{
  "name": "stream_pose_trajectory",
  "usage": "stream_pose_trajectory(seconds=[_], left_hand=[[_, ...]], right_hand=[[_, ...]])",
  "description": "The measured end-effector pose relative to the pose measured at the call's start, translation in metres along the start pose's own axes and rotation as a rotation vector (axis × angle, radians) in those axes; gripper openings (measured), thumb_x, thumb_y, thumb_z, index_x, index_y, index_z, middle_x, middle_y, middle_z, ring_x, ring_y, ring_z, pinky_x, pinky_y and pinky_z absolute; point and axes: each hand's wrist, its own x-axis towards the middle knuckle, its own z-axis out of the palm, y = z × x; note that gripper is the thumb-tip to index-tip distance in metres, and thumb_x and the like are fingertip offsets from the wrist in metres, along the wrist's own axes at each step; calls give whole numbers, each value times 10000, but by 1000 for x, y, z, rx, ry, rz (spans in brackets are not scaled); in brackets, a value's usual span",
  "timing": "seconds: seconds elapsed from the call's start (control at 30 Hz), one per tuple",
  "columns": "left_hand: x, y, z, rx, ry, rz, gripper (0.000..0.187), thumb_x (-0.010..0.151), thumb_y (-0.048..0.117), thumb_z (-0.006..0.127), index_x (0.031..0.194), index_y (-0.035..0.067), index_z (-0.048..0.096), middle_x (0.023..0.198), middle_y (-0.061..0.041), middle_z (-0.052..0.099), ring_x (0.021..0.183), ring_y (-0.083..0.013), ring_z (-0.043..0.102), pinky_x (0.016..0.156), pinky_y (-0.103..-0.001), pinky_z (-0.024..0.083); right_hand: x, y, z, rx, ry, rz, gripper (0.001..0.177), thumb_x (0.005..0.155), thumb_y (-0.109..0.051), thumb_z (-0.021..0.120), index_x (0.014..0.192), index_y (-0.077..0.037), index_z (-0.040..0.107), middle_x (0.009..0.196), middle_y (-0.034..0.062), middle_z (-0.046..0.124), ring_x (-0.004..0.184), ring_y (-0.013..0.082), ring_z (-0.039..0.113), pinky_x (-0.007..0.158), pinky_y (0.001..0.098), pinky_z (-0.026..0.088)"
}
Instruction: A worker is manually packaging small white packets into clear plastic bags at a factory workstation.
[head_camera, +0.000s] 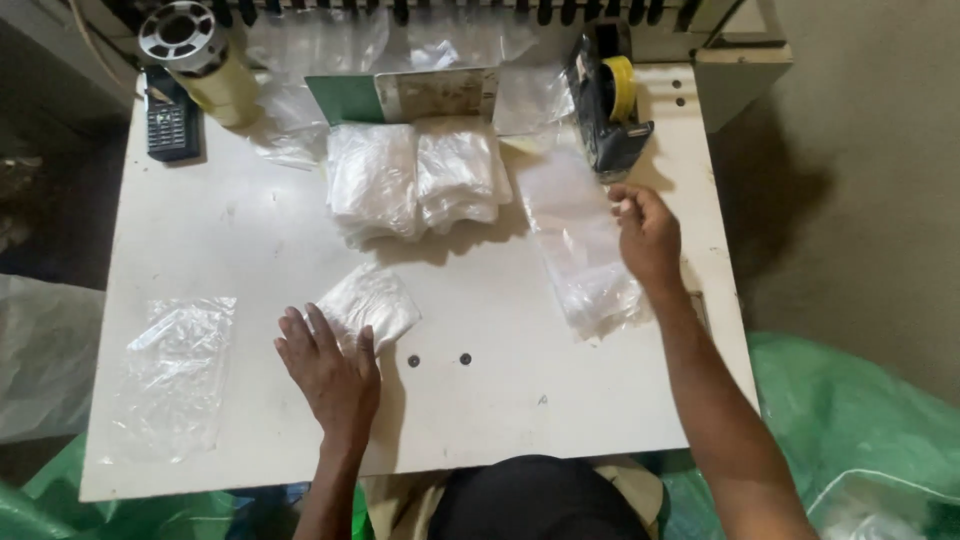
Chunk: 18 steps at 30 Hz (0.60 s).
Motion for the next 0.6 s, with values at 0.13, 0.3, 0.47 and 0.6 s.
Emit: stream_pose_trajectory(seconds=[0.13,0.3,0.47,0.6], left_hand=[[-1,28,-6,-157,143,58,764,989,515,600,1551,20,455,1646,-246,326,1536,-430,277,1276,-515,192],[-12,81,-26,-365,186,185,552,989,176,674,1475,-5,486,1581,-225,438,1503,-372,397,1250,-552,346],[-22,120,-16,-674,106,158,628,916,153,754,1465,-5,495,1513,-229,483,1442,-409,456,1188,-524,401],[-5,154,-40,-1234,-593,-532,1099,766,310,906,1588,-16,253,1605,-327,316,1505,-512,262,1215,-614,270]], right_hand=[[32,19,-2,-386,-170,246,670,839,-571,837,1326,-142,667,1094,113,740,1069,316,711,952,495,544],[28,0,26,-412,-326,367,805,739,-415,882,1373,-95,504,1352,89,624,1197,314,609,896,415,485],[-4,4,26,-333,-336,198,604,705,-337,898,1200,-66,682,1213,147,656,1096,363,659,878,464,527],[-60,-50,6,89,-411,382,465,732,-67,867,1152,-7,675,1074,196,720,1072,337,704,898,458,566]])
